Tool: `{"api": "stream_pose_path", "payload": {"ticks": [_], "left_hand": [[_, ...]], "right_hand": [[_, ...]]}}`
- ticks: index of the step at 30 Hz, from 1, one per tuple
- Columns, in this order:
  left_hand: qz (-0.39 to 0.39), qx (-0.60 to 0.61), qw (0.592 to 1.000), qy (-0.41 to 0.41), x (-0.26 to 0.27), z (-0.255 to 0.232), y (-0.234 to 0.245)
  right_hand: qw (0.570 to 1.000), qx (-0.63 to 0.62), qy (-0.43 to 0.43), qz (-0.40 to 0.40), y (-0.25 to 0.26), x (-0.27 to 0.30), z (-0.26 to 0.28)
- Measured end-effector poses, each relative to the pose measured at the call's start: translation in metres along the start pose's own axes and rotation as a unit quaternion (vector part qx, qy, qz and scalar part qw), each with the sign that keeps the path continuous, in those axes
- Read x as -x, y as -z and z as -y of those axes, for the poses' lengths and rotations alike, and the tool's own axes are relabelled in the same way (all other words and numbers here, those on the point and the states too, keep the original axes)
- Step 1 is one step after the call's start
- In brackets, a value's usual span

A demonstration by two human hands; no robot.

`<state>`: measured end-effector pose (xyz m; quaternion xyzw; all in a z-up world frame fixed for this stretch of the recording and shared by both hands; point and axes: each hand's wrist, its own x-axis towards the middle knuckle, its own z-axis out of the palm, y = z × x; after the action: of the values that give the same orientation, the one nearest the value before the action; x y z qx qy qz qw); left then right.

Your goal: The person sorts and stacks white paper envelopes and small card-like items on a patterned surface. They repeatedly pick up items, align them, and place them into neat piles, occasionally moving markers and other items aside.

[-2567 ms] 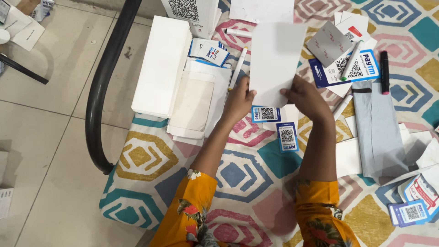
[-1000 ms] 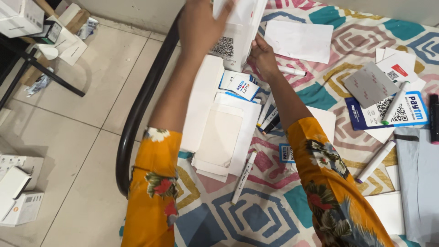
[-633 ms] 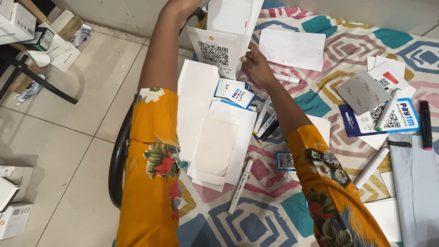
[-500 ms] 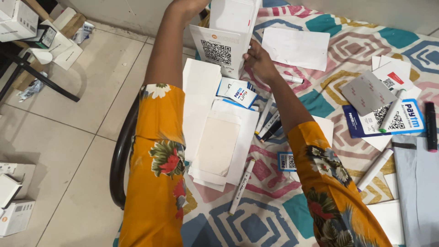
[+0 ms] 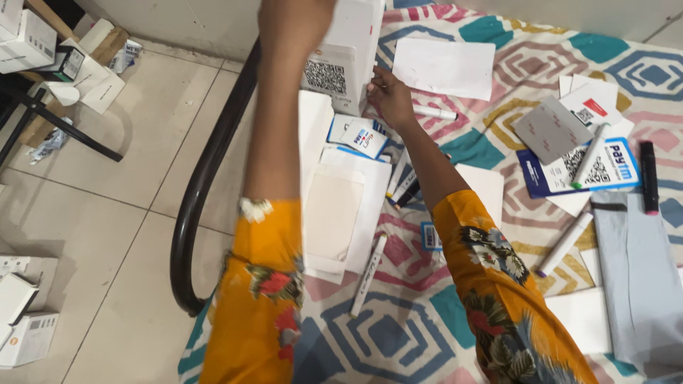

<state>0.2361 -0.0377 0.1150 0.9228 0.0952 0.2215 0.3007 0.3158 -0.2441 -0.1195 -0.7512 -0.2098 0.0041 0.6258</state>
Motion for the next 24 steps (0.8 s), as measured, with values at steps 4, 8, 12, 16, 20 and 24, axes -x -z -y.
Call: {"api": "stream_pose_path", "payload": {"ticks": [4, 8, 12, 16, 20, 24], "left_hand": [[-0.273, 0.131, 0.929, -0.212, 0.134, -0.055, -0.018], [-0.102, 0.27, 0.952, -0.101, 0.261, -0.094, -0.057], [0.108, 0.367, 0.924, 0.004, 0.342, -0.106, -0.105], [0.18, 0.361, 0.915, -0.002, 0.377, -0.092, -0.152], [0.188, 0.417, 0.889, -0.009, 0.383, -0.076, -0.179], [0.217, 0.46, 0.86, 0.046, 0.381, -0.07, -0.187]], "right_hand": [[0.998, -0.011, -0.011, -0.065, 0.025, 0.027, -0.004], [0.975, 0.146, 0.093, -0.138, 0.086, 0.076, 0.012], [0.842, 0.441, 0.132, -0.283, 0.159, 0.137, 0.041], [0.769, 0.508, 0.121, -0.369, 0.21, 0.187, 0.061], [0.794, 0.479, 0.076, -0.366, 0.229, 0.215, 0.07], [0.806, 0.474, 0.0, -0.354, 0.221, 0.226, 0.08]]}}
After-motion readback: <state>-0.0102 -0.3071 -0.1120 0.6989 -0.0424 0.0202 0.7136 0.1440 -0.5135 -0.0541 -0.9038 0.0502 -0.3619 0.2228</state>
